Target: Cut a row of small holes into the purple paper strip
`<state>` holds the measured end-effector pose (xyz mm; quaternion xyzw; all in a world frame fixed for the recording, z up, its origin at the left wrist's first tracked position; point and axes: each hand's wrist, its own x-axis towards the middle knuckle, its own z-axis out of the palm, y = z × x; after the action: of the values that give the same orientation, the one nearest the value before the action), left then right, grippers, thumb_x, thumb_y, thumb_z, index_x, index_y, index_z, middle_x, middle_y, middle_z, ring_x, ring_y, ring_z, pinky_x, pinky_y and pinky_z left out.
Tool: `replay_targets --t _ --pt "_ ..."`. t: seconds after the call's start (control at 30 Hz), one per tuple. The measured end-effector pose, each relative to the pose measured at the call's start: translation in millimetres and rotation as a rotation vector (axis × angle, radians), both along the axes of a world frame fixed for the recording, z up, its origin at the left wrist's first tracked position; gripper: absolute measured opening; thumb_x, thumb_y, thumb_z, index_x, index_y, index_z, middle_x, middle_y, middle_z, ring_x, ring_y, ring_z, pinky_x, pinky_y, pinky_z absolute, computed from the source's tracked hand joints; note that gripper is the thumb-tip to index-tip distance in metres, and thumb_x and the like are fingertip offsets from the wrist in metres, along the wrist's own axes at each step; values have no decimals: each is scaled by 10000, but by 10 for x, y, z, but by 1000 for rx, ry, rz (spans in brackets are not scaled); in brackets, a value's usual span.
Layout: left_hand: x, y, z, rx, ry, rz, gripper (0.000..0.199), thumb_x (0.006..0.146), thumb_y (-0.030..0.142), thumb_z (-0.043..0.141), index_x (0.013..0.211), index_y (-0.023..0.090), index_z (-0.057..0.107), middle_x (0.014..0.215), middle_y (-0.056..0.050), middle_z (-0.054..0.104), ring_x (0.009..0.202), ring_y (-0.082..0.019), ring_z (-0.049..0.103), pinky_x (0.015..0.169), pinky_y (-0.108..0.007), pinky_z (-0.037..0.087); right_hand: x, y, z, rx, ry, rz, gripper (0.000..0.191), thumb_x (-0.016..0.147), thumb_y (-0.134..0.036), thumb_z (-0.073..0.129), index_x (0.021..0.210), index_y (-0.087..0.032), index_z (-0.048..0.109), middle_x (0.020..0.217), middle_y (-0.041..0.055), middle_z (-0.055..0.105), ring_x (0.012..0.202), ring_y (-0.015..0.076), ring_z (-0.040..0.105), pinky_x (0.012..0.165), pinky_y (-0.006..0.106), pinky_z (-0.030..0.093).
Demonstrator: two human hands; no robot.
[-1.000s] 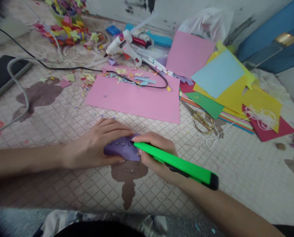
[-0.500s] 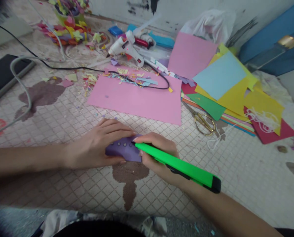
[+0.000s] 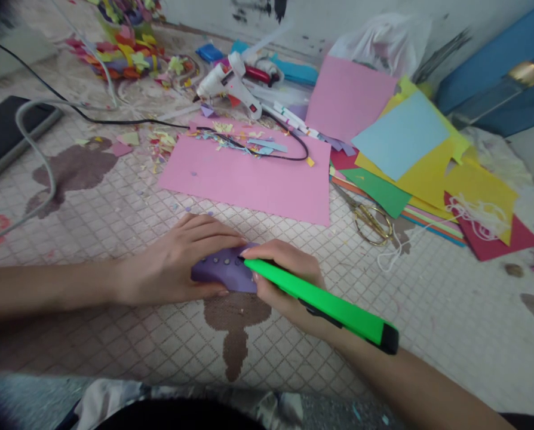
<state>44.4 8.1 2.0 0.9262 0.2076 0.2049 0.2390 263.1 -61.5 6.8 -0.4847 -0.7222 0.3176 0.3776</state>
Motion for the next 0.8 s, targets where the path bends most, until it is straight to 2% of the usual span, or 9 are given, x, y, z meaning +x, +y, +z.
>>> replay_targets --t 0.17,0.8 --pt "0 -2 -4 -3 -2 2 493 793 367 733 1216 173 567 1211 -76 633 1107 -245 538 968 -395 375 -2 -3 4 4 -5 8 237 843 -130 589 1018 -269 669 927 13 713 785 166 657 708 316 556" --pt "4 -2 -7 3 -5 -2 497 780 353 747 1200 153 574 1195 -71 630 1095 -241 531 958 -383 367 23 -16 -25 -4 -25 30 261 847 -94 599 1050 -244 665 942 -2 697 809 132 643 717 270 516"
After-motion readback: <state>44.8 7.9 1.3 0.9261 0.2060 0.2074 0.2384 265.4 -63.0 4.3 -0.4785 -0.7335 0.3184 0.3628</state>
